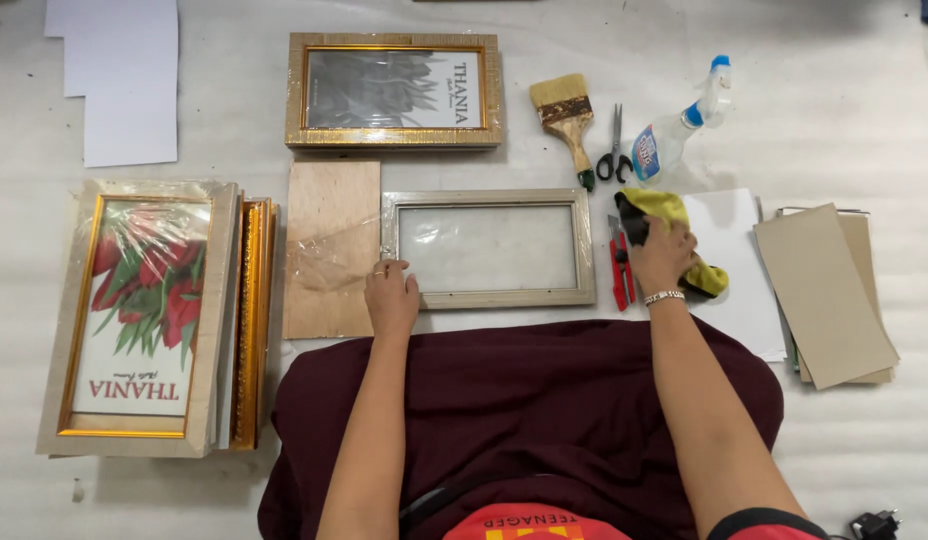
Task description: Cleaning glass and assembling a picture frame on the floor using various tools.
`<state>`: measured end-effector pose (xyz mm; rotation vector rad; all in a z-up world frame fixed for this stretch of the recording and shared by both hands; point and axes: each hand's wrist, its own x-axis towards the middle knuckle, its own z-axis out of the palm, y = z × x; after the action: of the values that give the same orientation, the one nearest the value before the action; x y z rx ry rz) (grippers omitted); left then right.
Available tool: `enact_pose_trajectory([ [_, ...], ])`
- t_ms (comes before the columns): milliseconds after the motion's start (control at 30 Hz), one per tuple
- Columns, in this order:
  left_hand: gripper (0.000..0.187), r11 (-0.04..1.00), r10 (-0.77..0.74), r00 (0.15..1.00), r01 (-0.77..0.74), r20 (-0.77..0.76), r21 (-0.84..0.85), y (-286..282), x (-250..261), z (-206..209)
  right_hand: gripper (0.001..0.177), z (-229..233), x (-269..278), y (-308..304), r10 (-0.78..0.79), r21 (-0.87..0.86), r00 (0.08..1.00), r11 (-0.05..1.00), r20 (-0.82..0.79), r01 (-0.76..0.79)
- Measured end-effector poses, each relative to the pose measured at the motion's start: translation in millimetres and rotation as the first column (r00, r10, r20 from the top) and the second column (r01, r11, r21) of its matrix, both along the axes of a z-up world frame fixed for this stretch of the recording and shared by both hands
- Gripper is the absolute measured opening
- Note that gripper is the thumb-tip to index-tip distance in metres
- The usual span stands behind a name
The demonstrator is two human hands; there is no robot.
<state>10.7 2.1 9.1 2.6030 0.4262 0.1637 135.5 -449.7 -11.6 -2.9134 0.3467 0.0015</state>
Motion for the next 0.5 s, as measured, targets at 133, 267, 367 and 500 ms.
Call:
enact_pose_trajectory([
  [133,0.023,1.0,0.02,1.0,-0.02,0.007,-0.005,-3,-3,7,0.051,-6,-4,3,-0.105,-0.02,0.989,0.994,0.104,0.107],
  [267,0.027,0.999,0.03,0.996,-0.033,0.079,0.041,0,1,-15,0.032,34,13,50,0.244,0.07,0.904,0.956,0.351,-0.285],
  [367,0.025,1.0,0.018,0.985,-0.016,0.17,-0.013,1,3,-8,0.028,26,43,71,0.356,0.105,0.896,0.913,0.265,-0.394],
  [500,0.022,0.998,0.049,0.978,-0.042,0.205,-0.038,2,5,2,0.035,-21,102,87,0.35,0.143,0.929,0.92,0.12,-0.365],
])
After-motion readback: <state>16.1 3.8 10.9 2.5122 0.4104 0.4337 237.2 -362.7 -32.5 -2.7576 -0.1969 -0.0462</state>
